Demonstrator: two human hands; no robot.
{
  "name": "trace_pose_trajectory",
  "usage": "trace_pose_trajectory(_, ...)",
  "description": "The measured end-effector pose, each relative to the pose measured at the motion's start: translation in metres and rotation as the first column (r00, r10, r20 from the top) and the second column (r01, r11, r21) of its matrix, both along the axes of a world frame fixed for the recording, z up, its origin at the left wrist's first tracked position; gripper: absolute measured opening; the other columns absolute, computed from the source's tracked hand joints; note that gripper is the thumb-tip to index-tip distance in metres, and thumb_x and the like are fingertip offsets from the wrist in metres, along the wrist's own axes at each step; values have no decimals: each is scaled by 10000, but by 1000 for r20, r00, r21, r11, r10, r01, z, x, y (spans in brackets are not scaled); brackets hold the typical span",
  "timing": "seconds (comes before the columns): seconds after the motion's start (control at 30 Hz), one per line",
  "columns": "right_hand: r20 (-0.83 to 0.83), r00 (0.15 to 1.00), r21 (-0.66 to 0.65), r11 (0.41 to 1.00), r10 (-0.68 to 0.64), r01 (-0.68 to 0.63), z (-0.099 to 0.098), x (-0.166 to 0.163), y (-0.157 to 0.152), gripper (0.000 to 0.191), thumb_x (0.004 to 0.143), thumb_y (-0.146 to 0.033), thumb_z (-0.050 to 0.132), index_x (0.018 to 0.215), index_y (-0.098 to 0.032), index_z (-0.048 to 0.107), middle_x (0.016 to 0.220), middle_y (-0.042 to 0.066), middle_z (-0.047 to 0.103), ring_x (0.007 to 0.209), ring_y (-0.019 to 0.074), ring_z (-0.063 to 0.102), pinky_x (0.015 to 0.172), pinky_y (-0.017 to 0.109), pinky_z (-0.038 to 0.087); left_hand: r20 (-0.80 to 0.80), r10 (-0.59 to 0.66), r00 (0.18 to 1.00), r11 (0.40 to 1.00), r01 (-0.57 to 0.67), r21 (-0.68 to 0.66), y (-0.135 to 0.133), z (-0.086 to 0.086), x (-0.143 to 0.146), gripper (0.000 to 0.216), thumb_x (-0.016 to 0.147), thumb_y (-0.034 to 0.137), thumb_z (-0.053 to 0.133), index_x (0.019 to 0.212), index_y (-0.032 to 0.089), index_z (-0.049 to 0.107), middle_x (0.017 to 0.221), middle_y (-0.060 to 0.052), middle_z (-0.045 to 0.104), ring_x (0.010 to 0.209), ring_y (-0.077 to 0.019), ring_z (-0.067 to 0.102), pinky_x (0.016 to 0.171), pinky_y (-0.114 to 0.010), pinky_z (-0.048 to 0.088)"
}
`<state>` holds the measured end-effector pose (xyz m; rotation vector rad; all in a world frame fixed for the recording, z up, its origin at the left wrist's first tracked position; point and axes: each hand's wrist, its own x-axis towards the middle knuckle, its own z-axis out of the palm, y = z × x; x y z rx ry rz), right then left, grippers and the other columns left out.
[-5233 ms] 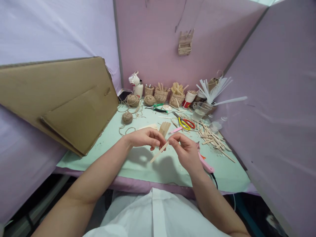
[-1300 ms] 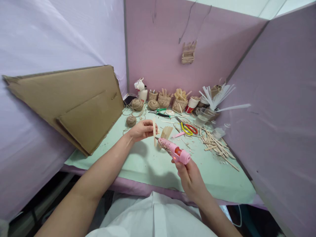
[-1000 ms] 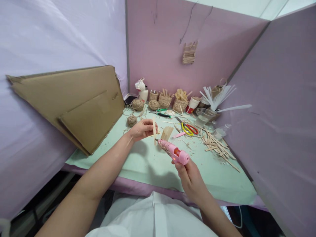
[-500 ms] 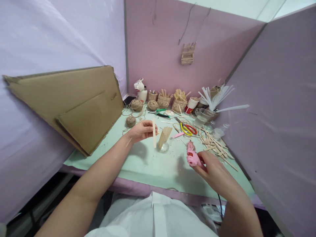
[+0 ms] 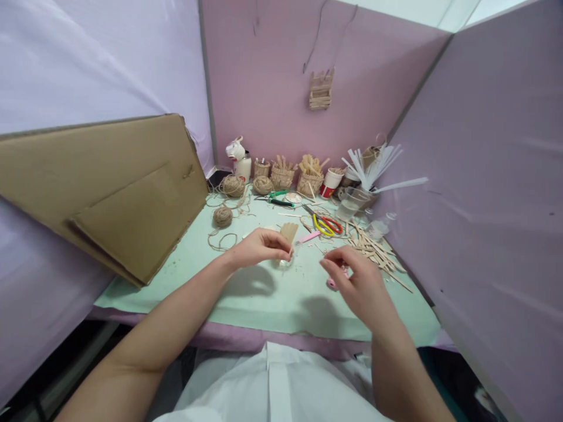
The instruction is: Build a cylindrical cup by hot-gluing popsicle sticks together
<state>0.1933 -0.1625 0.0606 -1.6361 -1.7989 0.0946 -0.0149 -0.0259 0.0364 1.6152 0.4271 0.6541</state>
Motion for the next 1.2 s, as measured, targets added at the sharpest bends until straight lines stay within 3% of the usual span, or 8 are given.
trace_pose_trajectory(0.13, -2, 1000, 200, 980, 15, -14, 0, -43, 14, 258, 904, -384, 553, 722, -205, 521, 718, 14, 591, 686, 157, 536, 643, 276, 383, -37, 72, 997, 944, -56, 324, -10, -2, 8, 223, 729, 318, 753, 832, 121, 735, 772, -56, 712, 725, -139, 637, 667, -229, 489)
trace_pose_trajectory(0.3, 57, 998, 234, 972, -41, 27, -7, -48, 21, 203, 908, -228, 517, 708, -205, 490, 683, 3, 558, 659, 152, 508, 631, 277, 359, -22, 79, 997, 841, -55, 539, -13, -1, 8, 197, 789, 324, 704, 854, 140, 734, 778, -46, 714, 732, -127, 629, 706, -231, 479)
trace_pose_trajectory(0.47, 102, 994, 235, 971, 29, -53, -3, -31, 18, 188, 947, -252, 488, 766, -205, 510, 749, 22, 565, 734, 172, 522, 675, 290, 382, 96, 203, 974, 800, -222, 558, 1, 7, -7, 233, 829, 375, 660, 881, 154, 709, 862, -71, 706, 789, -146, 627, 700, -252, 492)
trace_pose_trajectory(0.53, 109, 992, 238, 967, 70, -95, -6, -26, 23, 164, 953, -245, 482, 800, -206, 526, 798, 36, 575, 782, 182, 530, 702, 294, 398, 117, 277, 954, 744, -291, 602, 10, 7, -12, 248, 846, 376, 636, 987, 179, 688, 1033, -93, 672, 970, -182, 615, 794, -291, 505)
trace_pose_trajectory(0.63, 101, 990, 242, 963, 96, -118, -16, -24, 32, 145, 955, -224, 477, 824, -208, 538, 835, 45, 577, 813, 189, 528, 724, 300, 413, 21, 300, 954, 655, -222, 722, 20, 2, -14, 293, 853, 359, 627, 1111, 223, 653, 1311, -116, 533, 1259, -243, 468, 1054, -426, 393)
trace_pose_trajectory(0.7, 106, 989, 247, 961, 100, -123, -22, -25, 37, 149, 955, -218, 476, 823, -208, 544, 833, 47, 572, 816, 192, 523, 728, 304, 416, -50, 280, 959, 623, -142, 769, 23, -5, -11, 280, 879, 326, 590, 1138, 234, 642, 1380, -116, 476, 1321, -255, 402, 1120, -470, 310)
trace_pose_trajectory(0.9, 113, 987, 240, 961, 112, -137, -32, -32, 47, 167, 948, -235, 484, 825, -196, 589, 861, 63, 553, 833, 200, 516, 734, 319, 420, -102, 229, 968, 567, -47, 823, 29, -20, -2, 281, 885, 243, 561, 1161, 235, 613, 1409, -116, 450, 1341, -254, 365, 1130, -476, 298)
trace_pose_trajectory(1.2, 137, 987, 218, 970, 80, -109, -39, -36, 56, 227, 951, -273, 460, 818, -188, 623, 839, 50, 502, 801, 193, 473, 714, 319, 404, -96, 194, 976, 578, -35, 815, 31, -24, 0, 331, 866, 179, 559, 1187, 249, 602, 1388, -115, 470, 1332, -241, 386, 1120, -480, 325)
